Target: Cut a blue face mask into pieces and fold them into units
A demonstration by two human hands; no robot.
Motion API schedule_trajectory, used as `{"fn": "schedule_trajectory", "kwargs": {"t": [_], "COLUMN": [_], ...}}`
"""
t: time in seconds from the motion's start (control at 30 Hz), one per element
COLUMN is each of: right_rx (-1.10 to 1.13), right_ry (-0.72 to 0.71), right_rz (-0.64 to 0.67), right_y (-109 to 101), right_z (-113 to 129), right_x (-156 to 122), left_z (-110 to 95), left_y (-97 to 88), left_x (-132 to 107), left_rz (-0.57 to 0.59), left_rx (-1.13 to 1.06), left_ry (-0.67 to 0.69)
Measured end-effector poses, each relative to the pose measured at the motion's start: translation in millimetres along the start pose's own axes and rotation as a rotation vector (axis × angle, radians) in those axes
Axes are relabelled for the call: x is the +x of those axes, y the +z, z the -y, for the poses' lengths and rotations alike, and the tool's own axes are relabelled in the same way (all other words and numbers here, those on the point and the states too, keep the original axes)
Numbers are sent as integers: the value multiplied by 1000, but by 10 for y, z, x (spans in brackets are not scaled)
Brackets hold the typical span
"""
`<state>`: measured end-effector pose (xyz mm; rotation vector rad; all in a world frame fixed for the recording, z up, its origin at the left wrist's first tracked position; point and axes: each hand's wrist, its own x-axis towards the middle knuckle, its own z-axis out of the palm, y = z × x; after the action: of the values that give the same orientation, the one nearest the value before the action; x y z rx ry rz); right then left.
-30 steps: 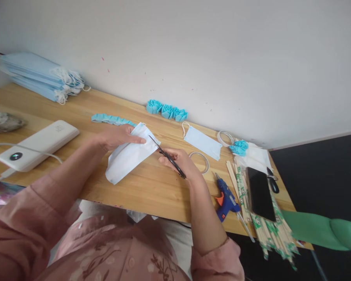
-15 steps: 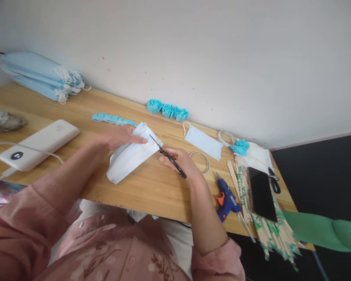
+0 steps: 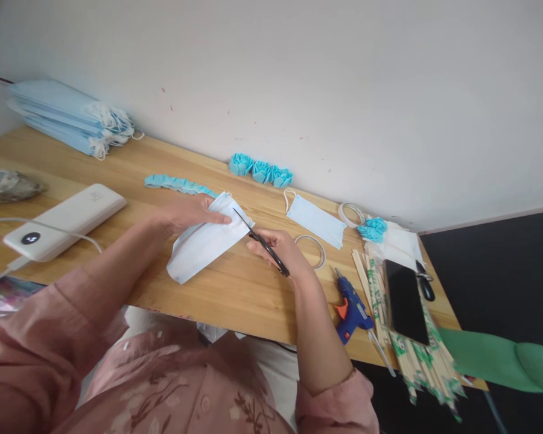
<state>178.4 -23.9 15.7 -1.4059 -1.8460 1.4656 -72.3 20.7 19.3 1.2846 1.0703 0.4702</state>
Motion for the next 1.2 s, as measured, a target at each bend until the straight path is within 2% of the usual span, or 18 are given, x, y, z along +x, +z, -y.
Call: {"fn": "schedule_trajectory", "kwargs": {"t": [0.57,0.8,1.0,1.2], "right_rx": [-36,29,-12,-10], "right_ry": [-30,49,-57,-148], "right_rz": [-21,-71,-79,4], "right_y": [-13,12,20,6], "right_z": [-3,25,-57,-53], "right_x": [-10,-1,27,26], "left_z": [-2,-9,-26,-46], "left_y": [2,-1,1,11], "left_x": [-8,-8,-29,-46], "left_rz": [16,-2,-44,-26], "left_rx": [-31,-22,-58,-108], "left_ry": [2,25,64,92]}}
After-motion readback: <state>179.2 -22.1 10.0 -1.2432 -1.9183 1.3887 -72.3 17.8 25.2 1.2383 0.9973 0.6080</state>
